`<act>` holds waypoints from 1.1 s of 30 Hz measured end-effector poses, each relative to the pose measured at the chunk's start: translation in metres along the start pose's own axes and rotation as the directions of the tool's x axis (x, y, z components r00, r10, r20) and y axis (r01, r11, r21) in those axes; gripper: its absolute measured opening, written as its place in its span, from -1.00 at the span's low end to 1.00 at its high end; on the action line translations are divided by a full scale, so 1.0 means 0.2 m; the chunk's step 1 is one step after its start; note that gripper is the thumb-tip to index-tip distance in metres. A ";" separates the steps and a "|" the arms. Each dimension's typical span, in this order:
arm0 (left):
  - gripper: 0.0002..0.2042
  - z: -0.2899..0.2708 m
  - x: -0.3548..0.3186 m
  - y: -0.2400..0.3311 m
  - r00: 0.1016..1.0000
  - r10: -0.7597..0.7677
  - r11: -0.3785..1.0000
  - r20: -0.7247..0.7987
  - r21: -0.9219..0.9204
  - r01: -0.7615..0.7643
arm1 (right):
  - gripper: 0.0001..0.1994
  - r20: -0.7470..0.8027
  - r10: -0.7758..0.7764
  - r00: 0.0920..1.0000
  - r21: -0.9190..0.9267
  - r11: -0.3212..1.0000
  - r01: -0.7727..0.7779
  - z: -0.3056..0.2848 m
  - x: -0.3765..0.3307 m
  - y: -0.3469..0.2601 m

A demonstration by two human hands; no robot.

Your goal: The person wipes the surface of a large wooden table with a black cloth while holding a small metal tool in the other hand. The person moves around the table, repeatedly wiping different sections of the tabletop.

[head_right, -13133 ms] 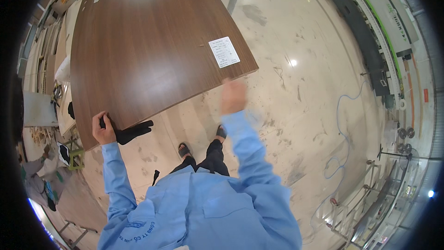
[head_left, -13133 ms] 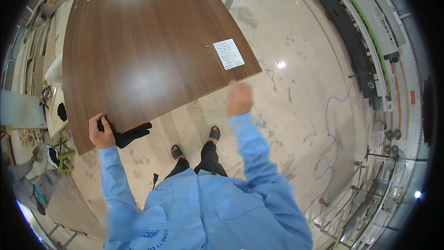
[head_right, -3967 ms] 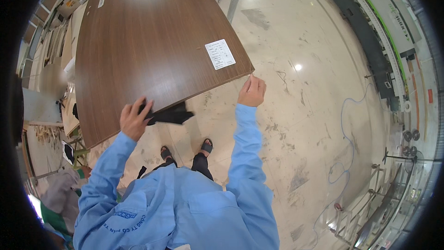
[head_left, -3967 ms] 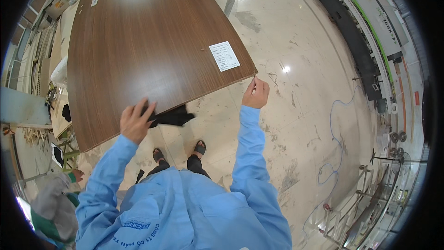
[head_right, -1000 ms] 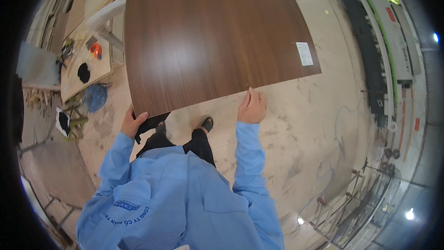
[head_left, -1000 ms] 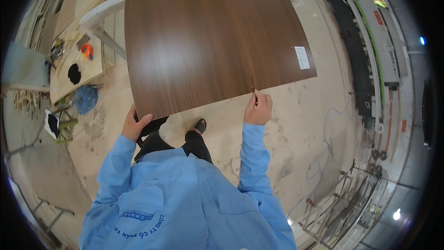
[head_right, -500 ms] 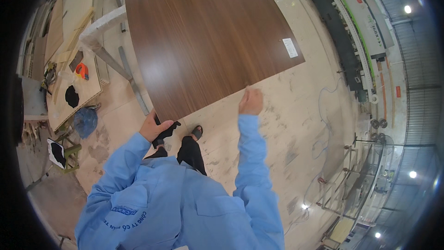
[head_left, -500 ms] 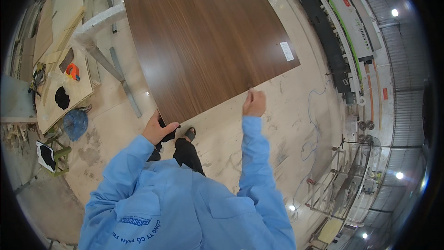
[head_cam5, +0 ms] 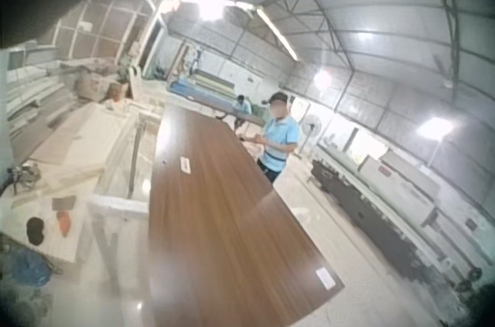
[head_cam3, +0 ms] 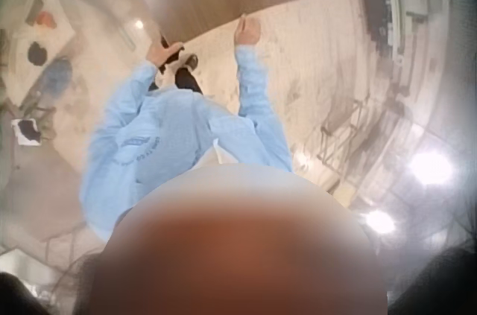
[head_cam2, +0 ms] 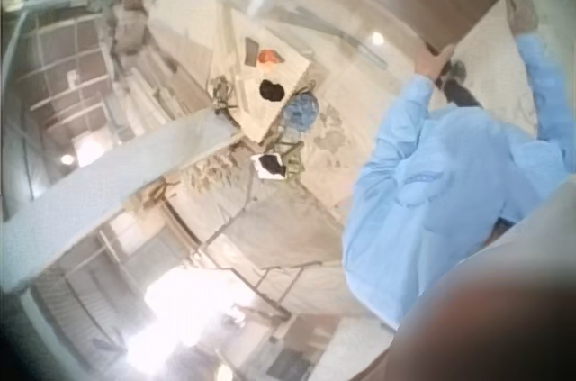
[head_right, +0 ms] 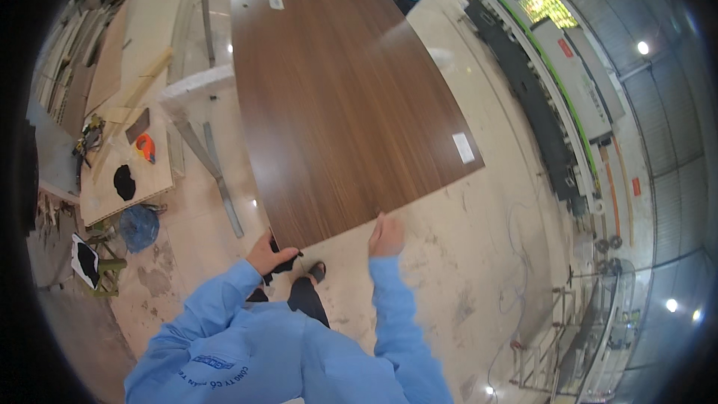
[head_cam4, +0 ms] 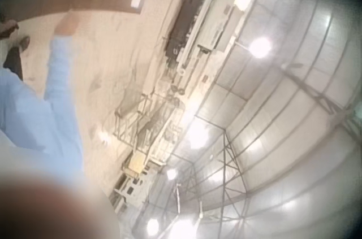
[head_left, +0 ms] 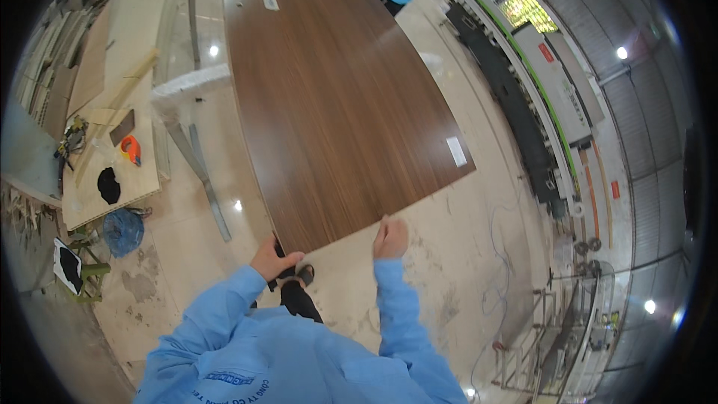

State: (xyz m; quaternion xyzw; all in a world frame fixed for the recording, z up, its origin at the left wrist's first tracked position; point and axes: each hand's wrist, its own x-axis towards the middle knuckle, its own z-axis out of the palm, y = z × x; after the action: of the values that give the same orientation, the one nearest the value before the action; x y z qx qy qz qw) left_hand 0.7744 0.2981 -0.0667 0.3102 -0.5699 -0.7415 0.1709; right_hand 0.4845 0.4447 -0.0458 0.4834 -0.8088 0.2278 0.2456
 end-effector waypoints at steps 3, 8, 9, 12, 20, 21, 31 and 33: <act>-0.22 0.00 0.01 -0.02 1.000 -0.013 0.997 0.007 0.074 0.012 | -0.99 0.059 0.099 0.993 0.152 0.983 -0.107 -0.05 -0.19 -0.36; -0.23 0.00 0.02 0.00 0.999 0.035 0.992 -0.019 0.121 -0.032 | -0.97 0.000 0.024 1.000 0.078 0.997 -0.024 -0.09 -0.08 -0.34; -0.24 0.00 0.02 0.01 0.999 0.040 0.994 -0.021 0.100 -0.038 | -0.97 -0.023 0.040 0.999 -0.021 0.999 -0.040 -0.08 0.00 -0.24; -0.27 -0.01 0.00 0.03 0.998 -0.060 0.994 0.001 0.087 0.060 | -0.89 -0.004 0.176 0.984 0.025 0.984 -0.175 -0.06 0.07 -0.15; -0.44 0.00 -0.08 0.06 0.991 -0.135 0.991 0.010 -0.015 0.135 | -0.87 0.113 -0.043 0.993 0.332 0.943 0.004 -0.13 -0.19 -0.63; -0.46 -0.02 -0.09 0.06 0.988 -0.149 0.989 0.035 -0.016 0.150 | -0.88 0.060 0.011 0.998 0.190 0.982 -0.022 -0.13 -0.14 -0.56; -0.75 -0.37 -0.34 -0.23 0.971 -0.216 0.976 -0.103 -0.013 0.216 | -0.91 0.031 -0.003 1.000 0.286 0.958 -0.006 -0.13 -0.21 -0.82; -0.79 -0.42 -0.37 -0.31 0.934 -0.313 0.950 -0.171 -0.079 0.303 | -0.90 0.051 -0.112 0.992 0.325 0.941 0.090 -0.15 -0.19 -0.83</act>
State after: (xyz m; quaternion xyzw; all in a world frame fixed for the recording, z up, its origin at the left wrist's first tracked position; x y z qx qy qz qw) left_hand 0.8909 0.2983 -0.1193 0.4573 -0.4769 -0.7423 0.1118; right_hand 0.6534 0.4177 -0.0242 0.5653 -0.7429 0.3272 0.1468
